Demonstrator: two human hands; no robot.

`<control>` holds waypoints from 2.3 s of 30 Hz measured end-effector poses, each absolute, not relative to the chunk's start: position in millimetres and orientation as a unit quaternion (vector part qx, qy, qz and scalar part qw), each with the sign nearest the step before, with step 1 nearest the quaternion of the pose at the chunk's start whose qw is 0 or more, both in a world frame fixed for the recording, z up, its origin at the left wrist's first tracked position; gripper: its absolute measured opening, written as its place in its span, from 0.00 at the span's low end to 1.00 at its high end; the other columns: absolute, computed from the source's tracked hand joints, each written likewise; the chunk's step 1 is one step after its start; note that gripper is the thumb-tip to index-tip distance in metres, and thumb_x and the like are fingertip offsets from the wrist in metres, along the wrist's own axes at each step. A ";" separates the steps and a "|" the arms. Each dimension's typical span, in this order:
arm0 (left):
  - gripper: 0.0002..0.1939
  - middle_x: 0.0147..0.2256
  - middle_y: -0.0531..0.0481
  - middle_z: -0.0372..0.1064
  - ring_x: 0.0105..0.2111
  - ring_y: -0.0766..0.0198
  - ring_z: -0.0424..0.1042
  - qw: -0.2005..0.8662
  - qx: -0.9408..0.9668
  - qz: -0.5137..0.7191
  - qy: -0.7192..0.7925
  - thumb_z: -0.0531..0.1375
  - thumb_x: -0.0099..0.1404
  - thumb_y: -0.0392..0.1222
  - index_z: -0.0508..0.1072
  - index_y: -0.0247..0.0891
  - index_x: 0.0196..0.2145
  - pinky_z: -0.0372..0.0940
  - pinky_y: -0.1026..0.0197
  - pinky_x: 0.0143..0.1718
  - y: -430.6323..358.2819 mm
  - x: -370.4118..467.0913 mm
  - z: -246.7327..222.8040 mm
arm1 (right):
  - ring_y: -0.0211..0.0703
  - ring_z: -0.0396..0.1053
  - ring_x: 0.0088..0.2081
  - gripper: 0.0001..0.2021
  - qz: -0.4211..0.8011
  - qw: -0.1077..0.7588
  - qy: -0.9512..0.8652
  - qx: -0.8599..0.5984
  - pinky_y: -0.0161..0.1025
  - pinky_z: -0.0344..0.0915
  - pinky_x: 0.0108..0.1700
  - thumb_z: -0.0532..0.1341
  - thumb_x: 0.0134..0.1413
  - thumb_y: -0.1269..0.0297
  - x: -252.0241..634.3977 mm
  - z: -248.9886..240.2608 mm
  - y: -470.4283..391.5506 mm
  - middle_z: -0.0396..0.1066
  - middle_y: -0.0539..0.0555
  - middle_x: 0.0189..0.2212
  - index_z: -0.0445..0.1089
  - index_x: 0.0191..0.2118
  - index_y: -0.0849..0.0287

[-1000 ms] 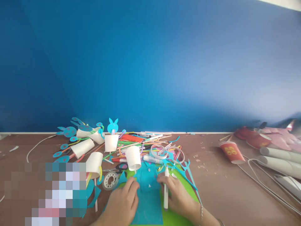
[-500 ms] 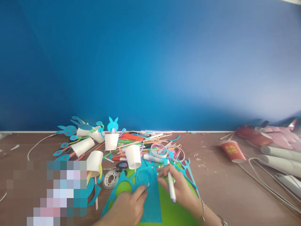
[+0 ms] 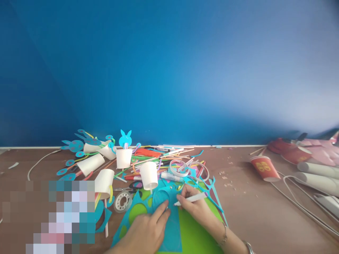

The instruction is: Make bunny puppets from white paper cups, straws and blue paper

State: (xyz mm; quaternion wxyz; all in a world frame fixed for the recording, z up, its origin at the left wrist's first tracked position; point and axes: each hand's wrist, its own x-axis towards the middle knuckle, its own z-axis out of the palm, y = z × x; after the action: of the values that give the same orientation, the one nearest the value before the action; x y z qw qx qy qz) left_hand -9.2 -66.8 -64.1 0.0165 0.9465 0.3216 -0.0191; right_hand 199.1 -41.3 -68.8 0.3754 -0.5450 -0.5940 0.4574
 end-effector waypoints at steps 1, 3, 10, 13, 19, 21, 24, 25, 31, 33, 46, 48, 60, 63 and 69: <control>0.24 0.61 0.37 0.59 0.30 0.60 0.78 0.019 0.947 -0.021 0.321 0.51 0.66 0.33 0.64 0.33 0.59 0.71 0.61 0.26 -66.7 -9.2 -63.5 | 0.37 0.57 0.21 0.15 0.443 0.372 -0.601 -0.552 0.35 0.55 0.25 0.59 0.53 0.57 198.6 -71.7 -40.5 0.58 0.45 0.16 0.55 0.22 0.55; 0.24 0.61 0.36 0.59 0.30 0.59 0.78 0.022 0.945 -0.028 0.326 0.51 0.66 0.33 0.63 0.33 0.60 0.71 0.60 0.26 -66.6 -9.0 -62.3 | 0.36 0.53 0.21 0.15 0.415 0.360 -0.614 -0.566 0.34 0.52 0.24 0.58 0.53 0.59 197.6 -76.1 -39.6 0.53 0.44 0.16 0.52 0.20 0.55; 0.25 0.61 0.36 0.58 0.29 0.60 0.78 0.027 0.940 -0.048 0.336 0.51 0.65 0.33 0.62 0.34 0.60 0.71 0.61 0.26 -66.6 -7.0 -58.5 | 0.35 0.51 0.22 0.14 0.400 0.329 -0.629 -0.580 0.34 0.50 0.24 0.56 0.51 0.61 196.8 -79.3 -39.6 0.50 0.43 0.17 0.51 0.20 0.54; 0.24 0.61 0.36 0.58 0.28 0.61 0.78 0.031 0.939 -0.045 0.340 0.51 0.65 0.33 0.63 0.35 0.59 0.71 0.61 0.26 -66.6 -7.3 -59.1 | 0.35 0.50 0.22 0.14 0.398 0.325 -0.631 -0.581 0.34 0.49 0.24 0.56 0.50 0.62 196.5 -78.2 -39.8 0.50 0.43 0.17 0.50 0.20 0.54; 0.25 0.61 0.35 0.59 0.29 0.60 0.77 0.037 0.939 -0.029 0.340 0.51 0.65 0.33 0.62 0.34 0.59 0.71 0.60 0.26 -67.4 -8.6 -63.0 | 0.35 0.50 0.21 0.14 0.389 0.329 -0.632 -0.583 0.34 0.48 0.24 0.57 0.49 0.62 195.1 -76.2 -40.3 0.50 0.43 0.16 0.51 0.20 0.54; 0.25 0.61 0.35 0.59 0.29 0.60 0.78 0.041 0.939 -0.028 0.340 0.51 0.65 0.33 0.62 0.34 0.60 0.71 0.61 0.26 -67.6 -8.5 -63.1 | 0.35 0.50 0.21 0.14 0.387 0.327 -0.634 -0.584 0.34 0.49 0.24 0.56 0.50 0.61 194.9 -75.5 -40.4 0.50 0.43 0.16 0.50 0.20 0.54; 0.24 0.61 0.35 0.59 0.30 0.60 0.78 0.044 0.938 -0.030 0.341 0.50 0.65 0.33 0.62 0.34 0.59 0.71 0.61 0.27 -67.6 -8.0 -62.2 | 0.36 0.51 0.21 0.13 0.388 0.320 -0.635 -0.587 0.35 0.50 0.24 0.55 0.50 0.61 194.7 -74.9 -40.5 0.51 0.43 0.17 0.51 0.20 0.54; 0.24 0.61 0.35 0.58 0.30 0.60 0.77 0.044 0.938 -0.030 0.341 0.49 0.66 0.33 0.63 0.34 0.59 0.71 0.61 0.27 -67.7 -7.8 -61.9 | 0.36 0.51 0.21 0.13 0.388 0.319 -0.634 -0.587 0.35 0.50 0.24 0.55 0.50 0.61 194.5 -74.9 -40.5 0.51 0.43 0.17 0.51 0.20 0.54; 0.25 0.62 0.37 0.57 0.29 0.60 0.77 0.037 0.938 -0.035 0.343 0.49 0.65 0.33 0.62 0.35 0.60 0.71 0.60 0.26 -68.7 -7.7 -62.9 | 0.36 0.54 0.21 0.14 0.378 0.326 -0.629 -0.596 0.35 0.52 0.24 0.56 0.51 0.60 192.3 -73.1 -40.9 0.55 0.44 0.16 0.53 0.20 0.55; 0.25 0.62 0.38 0.57 0.28 0.60 0.77 0.035 0.938 -0.037 0.344 0.49 0.65 0.33 0.62 0.36 0.60 0.71 0.60 0.26 -69.0 -7.9 -63.9 | 0.36 0.55 0.21 0.14 0.374 0.328 -0.628 -0.599 0.35 0.53 0.25 0.56 0.51 0.60 191.6 -72.6 -41.0 0.57 0.44 0.16 0.54 0.20 0.55; 0.25 0.62 0.38 0.58 0.29 0.60 0.77 0.031 0.940 -0.032 0.337 0.50 0.66 0.34 0.61 0.35 0.60 0.72 0.59 0.26 -68.5 -8.4 -66.5 | 0.37 0.56 0.22 0.14 0.369 0.329 -0.624 -0.605 0.36 0.54 0.26 0.56 0.54 0.58 191.0 -77.7 -40.6 0.58 0.45 0.17 0.54 0.21 0.54; 0.25 0.62 0.38 0.57 0.28 0.61 0.77 0.028 0.940 -0.030 0.340 0.50 0.65 0.34 0.62 0.35 0.60 0.72 0.60 0.26 -69.1 -8.8 -67.1 | 0.38 0.57 0.22 0.14 0.368 0.331 -0.623 -0.605 0.36 0.54 0.26 0.56 0.54 0.58 190.4 -76.5 -40.3 0.58 0.45 0.17 0.54 0.21 0.55; 0.25 0.62 0.38 0.58 0.28 0.60 0.77 -0.001 0.943 -0.033 0.331 0.50 0.65 0.34 0.62 0.34 0.60 0.71 0.60 0.23 -69.5 -8.2 -69.7 | 0.38 0.55 0.22 0.14 0.368 0.349 -0.603 -0.615 0.36 0.53 0.26 0.57 0.54 0.57 188.3 -76.6 -38.8 0.57 0.45 0.18 0.55 0.22 0.55; 0.25 0.62 0.38 0.58 0.28 0.60 0.77 -0.001 0.944 -0.035 0.329 0.50 0.65 0.34 0.62 0.34 0.60 0.71 0.59 0.23 -69.9 -8.6 -68.7 | 0.38 0.56 0.23 0.14 0.374 0.352 -0.597 -0.616 0.36 0.53 0.26 0.57 0.54 0.56 188.4 -78.1 -38.5 0.58 0.45 0.18 0.56 0.22 0.55; 0.25 0.62 0.38 0.57 0.30 0.59 0.77 0.024 0.944 -0.035 0.328 0.48 0.66 0.34 0.61 0.33 0.60 0.73 0.57 0.26 -69.3 -9.6 -66.5 | 0.40 0.60 0.24 0.15 0.378 0.356 -0.586 -0.622 0.38 0.55 0.28 0.57 0.54 0.55 187.6 -76.8 -39.9 0.61 0.47 0.18 0.56 0.23 0.54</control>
State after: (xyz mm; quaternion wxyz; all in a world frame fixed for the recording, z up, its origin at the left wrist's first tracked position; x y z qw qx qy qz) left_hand -9.6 -69.3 -66.5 0.0236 0.9439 0.3276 -0.0350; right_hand 187.6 -39.9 -76.8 0.3555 -0.6219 -0.5863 0.3783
